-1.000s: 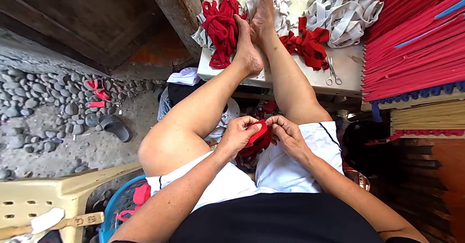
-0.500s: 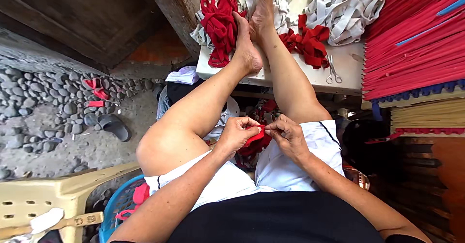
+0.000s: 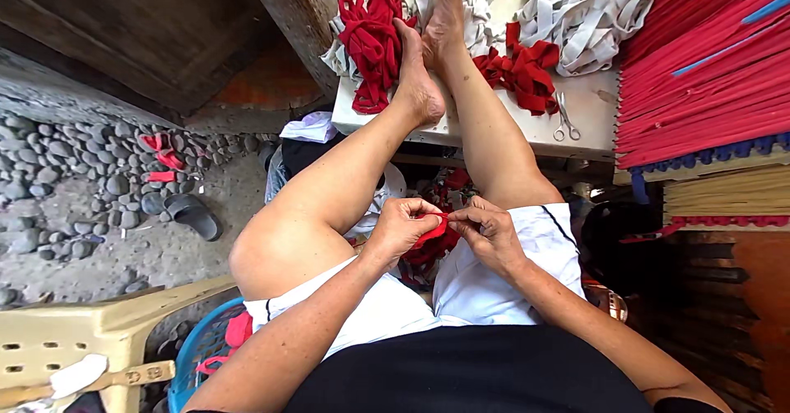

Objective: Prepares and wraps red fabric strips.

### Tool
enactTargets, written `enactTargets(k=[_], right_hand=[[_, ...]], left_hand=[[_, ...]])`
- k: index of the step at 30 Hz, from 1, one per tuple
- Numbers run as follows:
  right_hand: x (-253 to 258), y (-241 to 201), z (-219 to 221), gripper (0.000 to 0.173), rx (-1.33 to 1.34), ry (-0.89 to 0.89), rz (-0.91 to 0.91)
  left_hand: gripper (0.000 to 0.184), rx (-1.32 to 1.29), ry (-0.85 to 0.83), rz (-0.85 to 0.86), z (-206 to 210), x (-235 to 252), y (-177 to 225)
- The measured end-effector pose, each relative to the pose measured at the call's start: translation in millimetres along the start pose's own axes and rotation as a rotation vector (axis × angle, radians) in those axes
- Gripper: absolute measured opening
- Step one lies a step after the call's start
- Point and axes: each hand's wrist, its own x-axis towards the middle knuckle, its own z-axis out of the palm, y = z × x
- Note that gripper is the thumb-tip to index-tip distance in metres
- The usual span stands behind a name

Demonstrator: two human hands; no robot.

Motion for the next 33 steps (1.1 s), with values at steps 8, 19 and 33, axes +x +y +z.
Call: enactTargets(k=[8,19,33], right_hand=[[0,-1,-1,0.011,0.005,-0.011,0.011],[-2,-5,4,0.005,0.072,0.018,0.158],[-1,-4,4,0.004,0.411,0.031,0.403]], left_hand=[[0.003,0.039,0.02,0.066,2,-1,-4],[0.007,0.222,0.214,0.35,18,-3,-17],[0.006,0.336,0.169,0.681,18,0,-22]])
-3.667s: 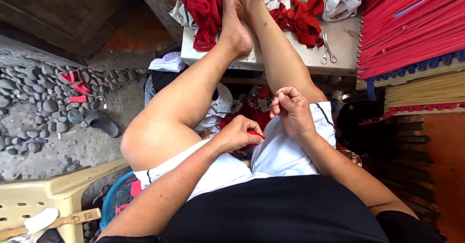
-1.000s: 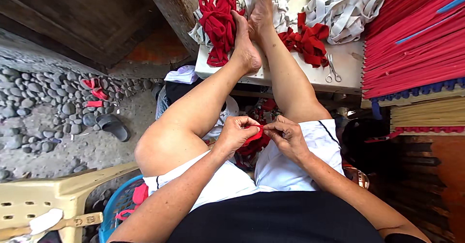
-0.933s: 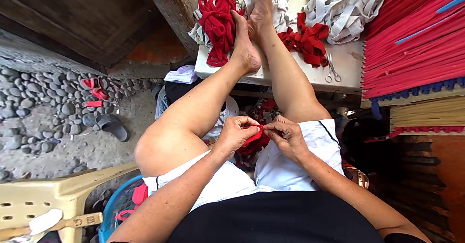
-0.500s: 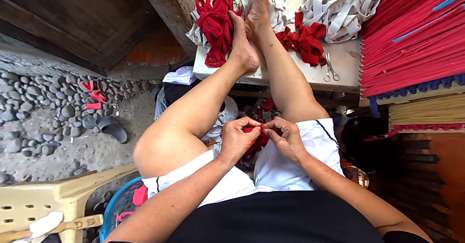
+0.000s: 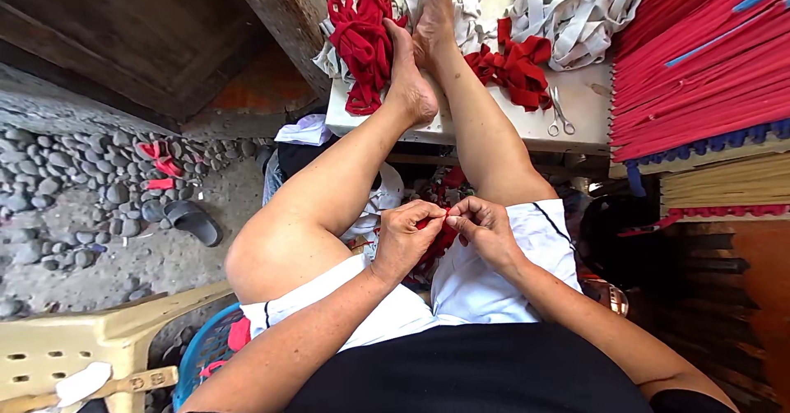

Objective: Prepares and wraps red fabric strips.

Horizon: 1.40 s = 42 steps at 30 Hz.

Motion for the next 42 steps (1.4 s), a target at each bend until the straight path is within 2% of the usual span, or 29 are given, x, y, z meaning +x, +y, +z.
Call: enactTargets(k=[6,10,13,22,27,33,38,42], right_hand=[[0,-2,0,0.006,0.191,0.01,0.085],[2,-3,-2,0.004,0.26,0.008,0.074],[2,-3,-3,0.006,0.259,-0.01,0.075],[3,-4,-7,0.042,0.299,-0.099,0.046],[5,-6,-11,0.028,0.299,-0.121,0.041],[8,-1,-11,0.028,0.173,-0.152,0.081],[10,2,-11,0.007,0.141,-0.17,0.04],[10,-2,-16,0.014,0.302,-0.194,0.106]], left_hand=[[0.008,-0.039,-0.027,0.041,0,1,0],[0.009,-0.043,0.01,-0.118,1,-1,1],[0.009,0.004,0.025,-0.109,0,0,0],[0.007,0.045,-0.042,-0.068,-3,2,0],[0.008,-0.007,-0.118,-0.15,-8,5,1],[0.008,-0.057,-0.146,-0.23,-16,9,5],[0.008,-0.085,-0.179,-0.233,-19,10,5],[0.008,-0.09,-0.194,-0.233,-22,11,4]])
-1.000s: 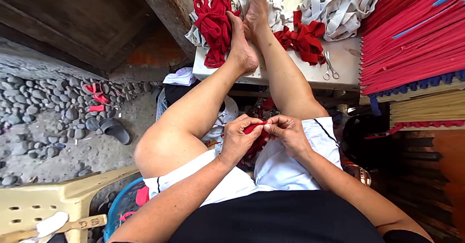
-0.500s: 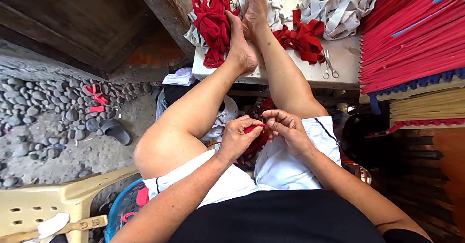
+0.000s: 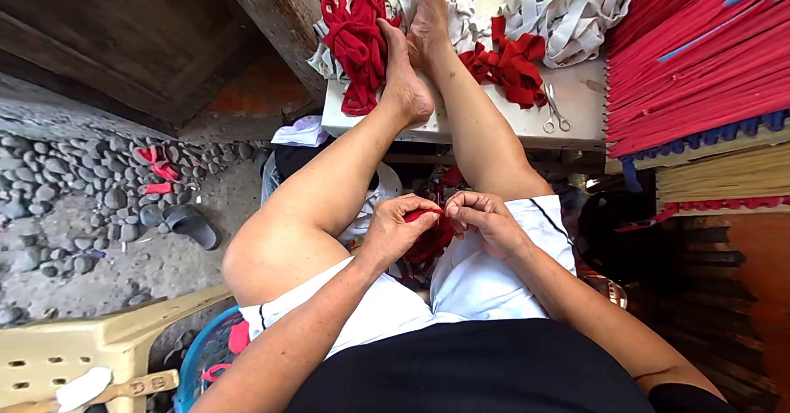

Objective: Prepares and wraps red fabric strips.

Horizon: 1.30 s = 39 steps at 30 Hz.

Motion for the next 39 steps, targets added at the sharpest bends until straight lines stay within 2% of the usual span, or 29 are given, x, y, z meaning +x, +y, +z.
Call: enactTargets(k=[6,12,20,26,32,39], right_hand=[[1,-5,-4,0.022,0.176,-0.031,0.036],[2,0,0,0.015,-0.015,-0.074,0.039],[0,2,3,0.012,0.014,0.022,-0.02],[0,1,1,0.014,0.092,0.009,-0.024],[0,-3,0,0.018,0.159,-0.007,0.048],[0,-10,-5,0.019,0.302,-0.086,0.219]], left_hand=[[0.008,-0.034,-0.04,-0.036,-1,1,1],[0.01,-0.159,-0.041,-0.087,-2,1,2],[0.008,-0.073,-0.025,-0.062,-1,1,3],[0.008,-0.072,-0.042,-0.118,-2,0,4],[0.008,-0.104,-0.066,-0.106,-2,0,5],[0.009,-0.077,-0.069,-0.029,-1,-1,3]])
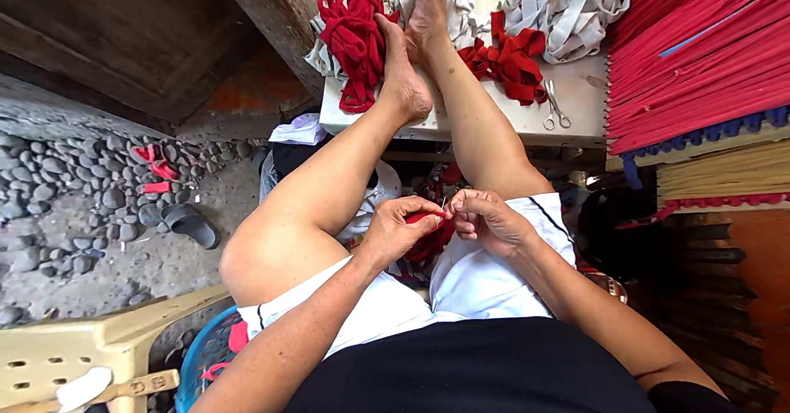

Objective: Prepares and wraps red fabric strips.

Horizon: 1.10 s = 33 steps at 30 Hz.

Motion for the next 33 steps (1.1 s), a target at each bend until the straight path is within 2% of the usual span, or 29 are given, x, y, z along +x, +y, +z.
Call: enactTargets(k=[7,12,17,22,27,33], right_hand=[[0,-1,-6,0.014,0.101,-0.068,0.012],[-1,0,2,0.01,0.11,0.02,-0.071],[0,7,10,0.019,0.014,0.164,-0.213],[-1,15,14,0.02,-0.144,0.24,-0.342],[-1,18,13,0.023,-0.308,0.251,-0.455],[-1,19,12,0.021,-0.349,0.242,-0.478]], left_hand=[[0.008,0.116,0.008,0.047,2,-1,-3],[0.009,0.149,-0.004,0.078,1,-1,-4],[0.01,0.237,-0.036,0.151,1,-1,-5],[0.011,0.304,-0.044,0.195,2,-1,-5],[0.012,0.346,-0.068,0.227,2,-1,-7],[0.013,0.372,-0.105,0.21,2,-1,-8]])
